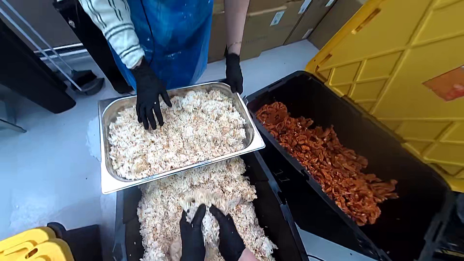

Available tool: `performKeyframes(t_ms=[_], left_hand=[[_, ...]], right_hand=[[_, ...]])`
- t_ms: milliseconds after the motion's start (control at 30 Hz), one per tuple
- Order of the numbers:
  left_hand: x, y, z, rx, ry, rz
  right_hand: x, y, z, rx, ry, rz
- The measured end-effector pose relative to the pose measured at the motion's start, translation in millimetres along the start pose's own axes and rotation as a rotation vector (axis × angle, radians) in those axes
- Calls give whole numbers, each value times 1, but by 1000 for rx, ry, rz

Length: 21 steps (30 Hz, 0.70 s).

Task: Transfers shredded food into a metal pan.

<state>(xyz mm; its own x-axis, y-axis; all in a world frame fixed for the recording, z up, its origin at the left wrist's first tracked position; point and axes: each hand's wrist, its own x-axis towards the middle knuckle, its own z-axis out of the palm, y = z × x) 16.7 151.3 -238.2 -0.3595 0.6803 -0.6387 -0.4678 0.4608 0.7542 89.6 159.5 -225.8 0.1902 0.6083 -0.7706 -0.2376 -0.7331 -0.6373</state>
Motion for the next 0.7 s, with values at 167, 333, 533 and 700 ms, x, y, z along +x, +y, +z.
performKeyframes(t_ms=[167, 333, 533, 700], left_hand=[[25, 103, 44, 120, -147, 296], [95, 161, 58, 381, -125, 380], [38, 67, -25, 769, -273, 573], [100, -45, -53, 1378, -394, 199]], right_hand=[[7, -113, 30, -11, -150, -246], [63, -182, 59, -270, -276, -236], [29, -109, -23, -557, -127, -673], [130, 21, -2, -1423, -357, -612]])
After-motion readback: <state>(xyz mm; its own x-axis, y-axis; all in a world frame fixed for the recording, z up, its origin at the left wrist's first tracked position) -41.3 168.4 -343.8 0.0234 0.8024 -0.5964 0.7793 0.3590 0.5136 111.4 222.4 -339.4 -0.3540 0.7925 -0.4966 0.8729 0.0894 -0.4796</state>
